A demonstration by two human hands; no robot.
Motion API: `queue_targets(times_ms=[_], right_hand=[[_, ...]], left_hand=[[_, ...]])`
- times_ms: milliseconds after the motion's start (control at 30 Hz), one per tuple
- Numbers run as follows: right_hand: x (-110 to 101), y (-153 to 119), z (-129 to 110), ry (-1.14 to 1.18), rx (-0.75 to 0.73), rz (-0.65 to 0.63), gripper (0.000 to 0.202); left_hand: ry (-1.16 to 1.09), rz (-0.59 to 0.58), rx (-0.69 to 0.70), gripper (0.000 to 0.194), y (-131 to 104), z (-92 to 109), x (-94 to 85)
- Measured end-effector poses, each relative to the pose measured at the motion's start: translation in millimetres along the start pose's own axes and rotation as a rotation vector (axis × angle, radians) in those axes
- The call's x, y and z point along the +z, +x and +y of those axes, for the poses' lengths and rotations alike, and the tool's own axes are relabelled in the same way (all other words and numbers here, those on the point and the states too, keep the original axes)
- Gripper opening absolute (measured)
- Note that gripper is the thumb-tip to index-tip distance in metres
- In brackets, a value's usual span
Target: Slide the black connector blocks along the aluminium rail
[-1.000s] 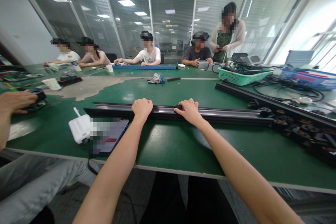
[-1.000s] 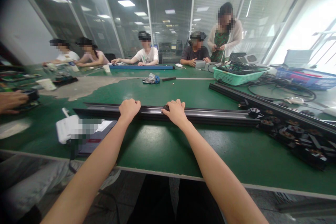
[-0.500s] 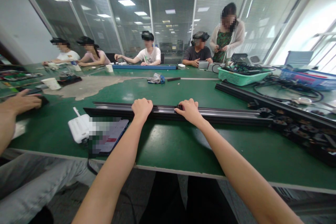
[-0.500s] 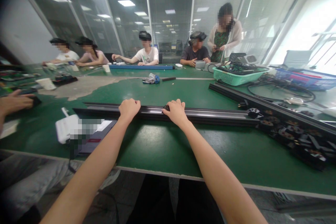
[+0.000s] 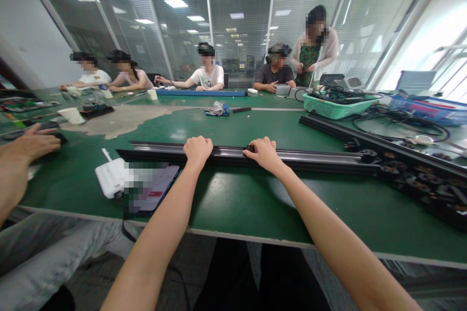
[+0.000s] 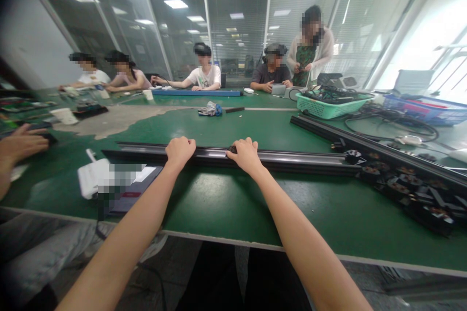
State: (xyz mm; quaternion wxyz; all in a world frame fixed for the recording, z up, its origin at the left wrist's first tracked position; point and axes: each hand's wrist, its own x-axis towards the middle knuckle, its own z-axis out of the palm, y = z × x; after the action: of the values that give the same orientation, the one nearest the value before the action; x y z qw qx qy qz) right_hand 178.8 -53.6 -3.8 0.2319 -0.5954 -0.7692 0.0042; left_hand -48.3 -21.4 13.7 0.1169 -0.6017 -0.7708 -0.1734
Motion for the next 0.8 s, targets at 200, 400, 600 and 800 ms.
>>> queue_targets(times_ms=[200,400,600,800], right_hand=[[-1.7,0.0,0.7,-0.008,0.004,-0.004,0.033],[-1.5,0.6,1.4,-0.021,0.006,-0.009,0.033],[-1.3,0.9,1.7,-0.027,0.006,-0.007,0.034],[-2.8,0.2,1.7,-0.028,0.004,-0.007,0.034]], left_hand=[[-0.007,-0.011,-0.005,0.048,0.6,0.3,0.7],[-0.002,-0.015,-0.005,0.047,0.5,0.7,0.3],[-0.001,-0.010,0.004,0.047,0.1,0.4,-1.0],[0.000,-0.010,0.000,0.048,0.4,0.6,-0.3]])
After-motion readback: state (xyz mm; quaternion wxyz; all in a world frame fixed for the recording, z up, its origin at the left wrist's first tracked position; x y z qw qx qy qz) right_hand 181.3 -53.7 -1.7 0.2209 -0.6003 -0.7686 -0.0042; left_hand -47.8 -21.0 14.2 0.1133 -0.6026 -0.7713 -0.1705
